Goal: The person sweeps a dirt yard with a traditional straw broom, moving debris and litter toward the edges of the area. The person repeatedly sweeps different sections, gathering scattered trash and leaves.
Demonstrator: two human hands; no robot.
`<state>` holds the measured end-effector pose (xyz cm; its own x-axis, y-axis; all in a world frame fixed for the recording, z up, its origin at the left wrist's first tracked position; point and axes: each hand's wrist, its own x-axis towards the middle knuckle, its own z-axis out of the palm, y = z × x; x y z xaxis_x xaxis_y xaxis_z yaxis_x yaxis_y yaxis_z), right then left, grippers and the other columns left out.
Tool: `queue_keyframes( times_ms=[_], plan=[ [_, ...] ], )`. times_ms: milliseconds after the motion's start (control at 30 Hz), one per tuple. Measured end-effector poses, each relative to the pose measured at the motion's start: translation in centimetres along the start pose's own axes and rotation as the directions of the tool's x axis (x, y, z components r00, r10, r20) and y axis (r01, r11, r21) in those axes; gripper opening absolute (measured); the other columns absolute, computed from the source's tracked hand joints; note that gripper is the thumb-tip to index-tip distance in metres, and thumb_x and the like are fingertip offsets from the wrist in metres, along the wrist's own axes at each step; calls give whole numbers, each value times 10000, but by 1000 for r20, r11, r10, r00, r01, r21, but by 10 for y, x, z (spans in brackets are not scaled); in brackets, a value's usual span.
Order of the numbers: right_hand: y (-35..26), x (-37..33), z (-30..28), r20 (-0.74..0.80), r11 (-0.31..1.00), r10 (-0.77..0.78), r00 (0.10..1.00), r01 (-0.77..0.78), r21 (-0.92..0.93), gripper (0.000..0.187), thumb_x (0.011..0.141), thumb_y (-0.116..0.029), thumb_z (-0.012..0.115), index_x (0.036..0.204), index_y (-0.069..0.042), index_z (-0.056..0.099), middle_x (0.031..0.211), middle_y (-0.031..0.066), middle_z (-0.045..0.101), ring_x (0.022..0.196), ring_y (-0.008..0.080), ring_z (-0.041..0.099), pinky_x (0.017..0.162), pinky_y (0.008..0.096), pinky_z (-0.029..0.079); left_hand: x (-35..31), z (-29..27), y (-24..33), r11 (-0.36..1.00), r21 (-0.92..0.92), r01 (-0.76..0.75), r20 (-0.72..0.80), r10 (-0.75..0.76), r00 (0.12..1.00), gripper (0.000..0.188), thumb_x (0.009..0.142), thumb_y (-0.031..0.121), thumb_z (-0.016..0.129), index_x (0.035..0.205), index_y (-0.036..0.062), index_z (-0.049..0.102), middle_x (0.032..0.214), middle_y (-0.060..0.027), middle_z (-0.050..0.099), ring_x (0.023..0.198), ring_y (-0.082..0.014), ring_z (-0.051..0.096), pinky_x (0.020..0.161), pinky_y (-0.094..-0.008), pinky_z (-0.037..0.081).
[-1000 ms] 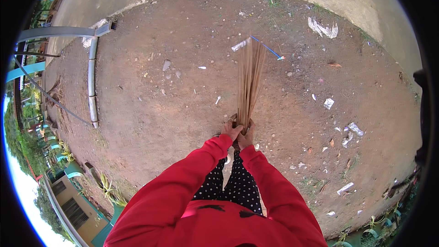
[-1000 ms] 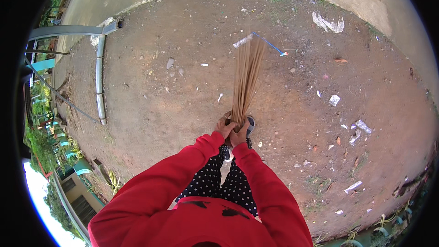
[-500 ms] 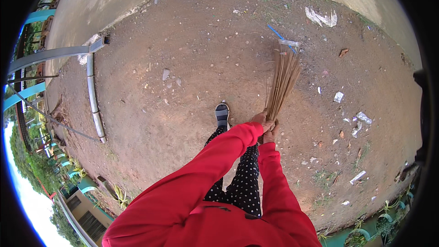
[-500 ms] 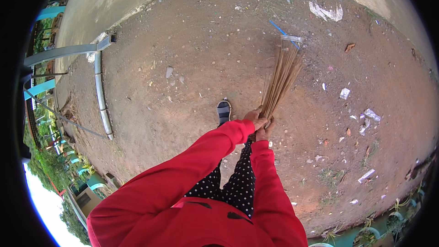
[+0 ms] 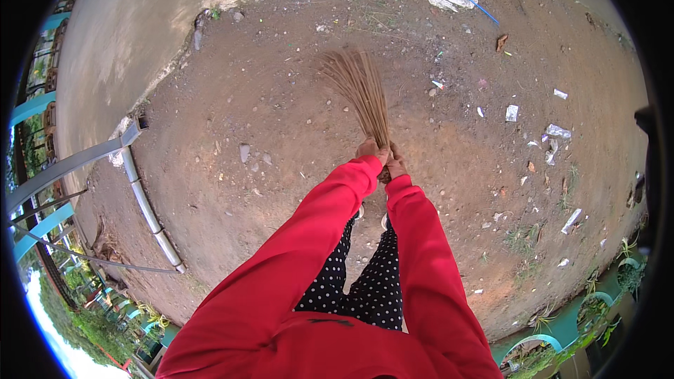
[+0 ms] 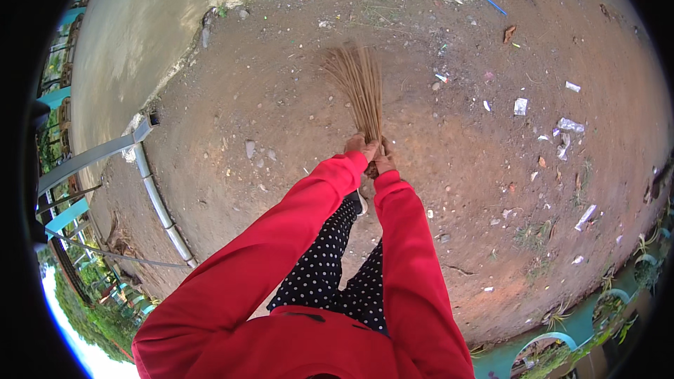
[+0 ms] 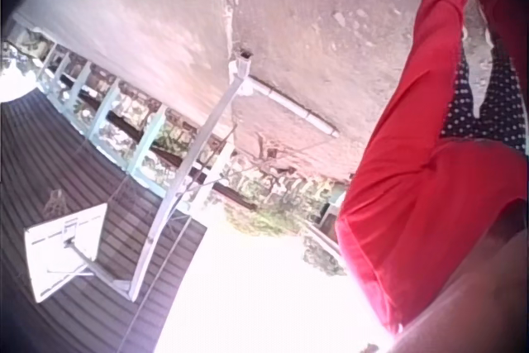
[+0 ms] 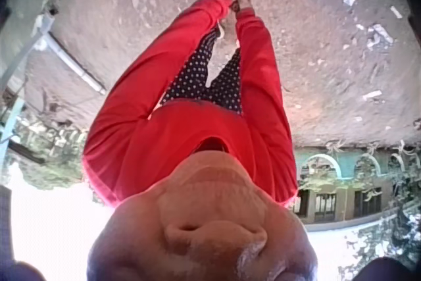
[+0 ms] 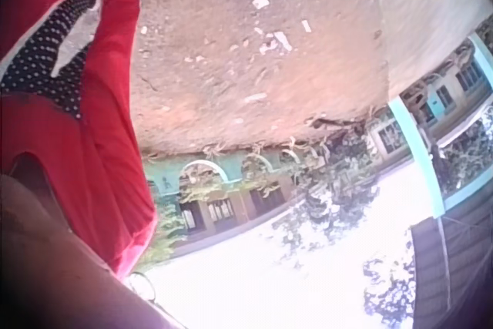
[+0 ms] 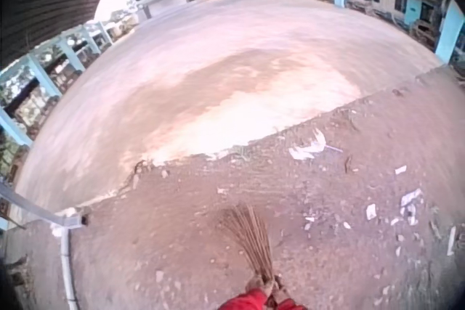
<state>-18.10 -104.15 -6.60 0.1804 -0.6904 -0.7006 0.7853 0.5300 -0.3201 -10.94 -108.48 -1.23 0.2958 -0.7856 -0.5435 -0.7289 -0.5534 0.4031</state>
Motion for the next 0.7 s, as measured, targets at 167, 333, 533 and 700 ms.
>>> queue_keyframes(
  times_ms=[167, 333, 533, 700],
  plan=[
    [-17, -32, 2, -145, 892, -451, 881, 439, -109, 609, 672, 24, 503, 1151, -140, 166, 917, 104, 443, 774, 193, 481, 625, 280, 430, 1, 13, 26, 926, -260, -273, 304, 347, 887, 425, 597, 269, 526, 963, 62, 464, 800, -188, 527, 770, -299, 510, 664, -328, 410],
    [-11, -78, 21, 21, 921, -341, 940, 339, -195, 635, 650, 65, 485, 1146, -151, 152, 966, 101, 410, 825, 172, 454, 639, 274, 416, -46, -1, -11, 904, -395, -165, 197, 258, 946, 460, 636, 221, 496, 1025, 0, 389, 829, -176, 524, 773, -300, 509, 663, -316, 409],
    [-60, -88, -17, -163, 957, 77, 984, -119, -266, 530, 685, -62, 516, 1139, -85, 245, 858, 96, 498, 667, 177, 520, 543, 263, 434, -62, 30, 32, 995, 99, 3, 302, -33, 953, 391, 628, 345, 486, 820, 5, 492, 782, -209, 523, 739, -327, 506, 625, -361, 414],
    [-166, -116, -54, -427, 947, -273, 862, 320, 40, 534, 684, -52, 532, 1130, -84, 241, 851, 122, 500, 675, 208, 525, 562, 279, 453, -59, 98, 159, 965, -97, -243, 695, 241, 678, 393, 636, 348, 511, 877, 39, 476, 799, -172, 525, 762, -310, 499, 643, -334, 408]
  ],
)
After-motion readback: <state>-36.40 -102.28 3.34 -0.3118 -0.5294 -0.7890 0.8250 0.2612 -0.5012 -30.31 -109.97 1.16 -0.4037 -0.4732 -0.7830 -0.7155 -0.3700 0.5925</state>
